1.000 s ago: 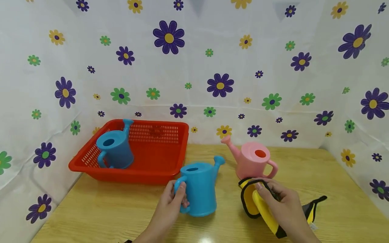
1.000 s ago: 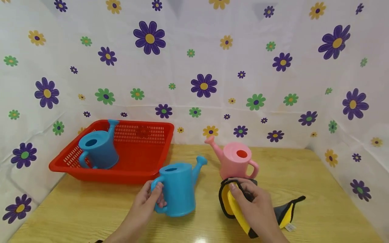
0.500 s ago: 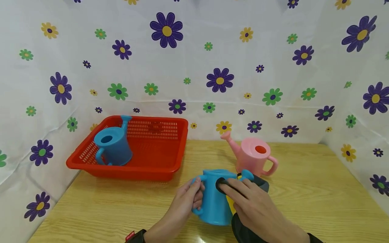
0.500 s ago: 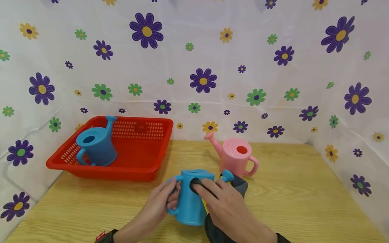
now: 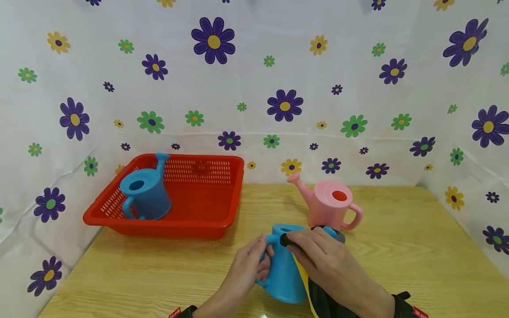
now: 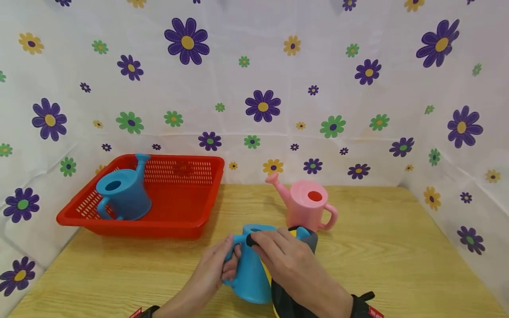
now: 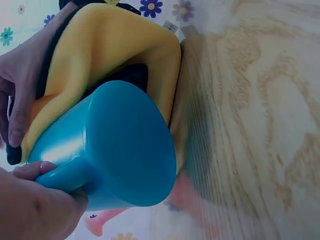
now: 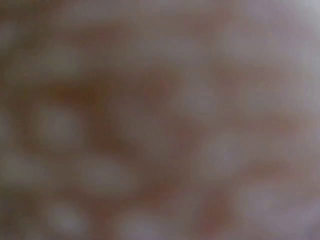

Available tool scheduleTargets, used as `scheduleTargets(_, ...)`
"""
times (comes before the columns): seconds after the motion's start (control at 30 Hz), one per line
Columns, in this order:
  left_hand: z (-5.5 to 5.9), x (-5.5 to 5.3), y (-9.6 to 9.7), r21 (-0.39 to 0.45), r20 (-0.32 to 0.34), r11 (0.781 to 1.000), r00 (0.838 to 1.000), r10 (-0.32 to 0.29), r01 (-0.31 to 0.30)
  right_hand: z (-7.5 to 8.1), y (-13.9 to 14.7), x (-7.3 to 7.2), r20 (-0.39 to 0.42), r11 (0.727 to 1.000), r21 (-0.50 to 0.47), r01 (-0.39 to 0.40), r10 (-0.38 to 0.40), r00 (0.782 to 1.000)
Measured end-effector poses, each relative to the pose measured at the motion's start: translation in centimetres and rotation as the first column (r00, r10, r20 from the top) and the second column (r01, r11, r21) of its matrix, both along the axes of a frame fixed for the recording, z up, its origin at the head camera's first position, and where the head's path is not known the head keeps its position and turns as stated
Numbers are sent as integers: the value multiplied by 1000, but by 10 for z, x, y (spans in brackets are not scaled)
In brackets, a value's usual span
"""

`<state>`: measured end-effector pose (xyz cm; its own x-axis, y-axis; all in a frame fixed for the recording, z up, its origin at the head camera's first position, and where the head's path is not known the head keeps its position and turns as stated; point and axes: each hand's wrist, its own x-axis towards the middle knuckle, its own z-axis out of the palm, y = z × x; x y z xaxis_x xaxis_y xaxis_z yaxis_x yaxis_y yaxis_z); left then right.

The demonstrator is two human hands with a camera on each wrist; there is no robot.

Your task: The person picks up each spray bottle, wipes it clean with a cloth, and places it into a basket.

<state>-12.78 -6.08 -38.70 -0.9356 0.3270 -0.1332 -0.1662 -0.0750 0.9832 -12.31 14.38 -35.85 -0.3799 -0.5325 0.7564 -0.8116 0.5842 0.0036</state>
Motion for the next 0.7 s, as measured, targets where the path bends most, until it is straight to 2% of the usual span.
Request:
scheduleTargets(0.17, -2, -1, 0, -9, 19, 1000, 1000, 1, -1, 0, -1, -1, -1, 1000, -25, 5, -5, 1000)
scheduleTargets(0.37, -5, 0, 1, 5, 31, 1000, 1000, 4, -5, -3, 0, 2, 18, 996, 83, 42, -44, 999)
scheduleTargets(0.5, -4, 0, 1, 6, 31, 1000, 1000, -1, 1, -2, 0, 4, 50, 993, 112, 47, -53, 997)
scheduleTargets(0.7, -4, -2, 3, -2, 9, 1000, 1000, 17, -17, -5, -1, 6, 69, 987, 159, -13, 2, 998)
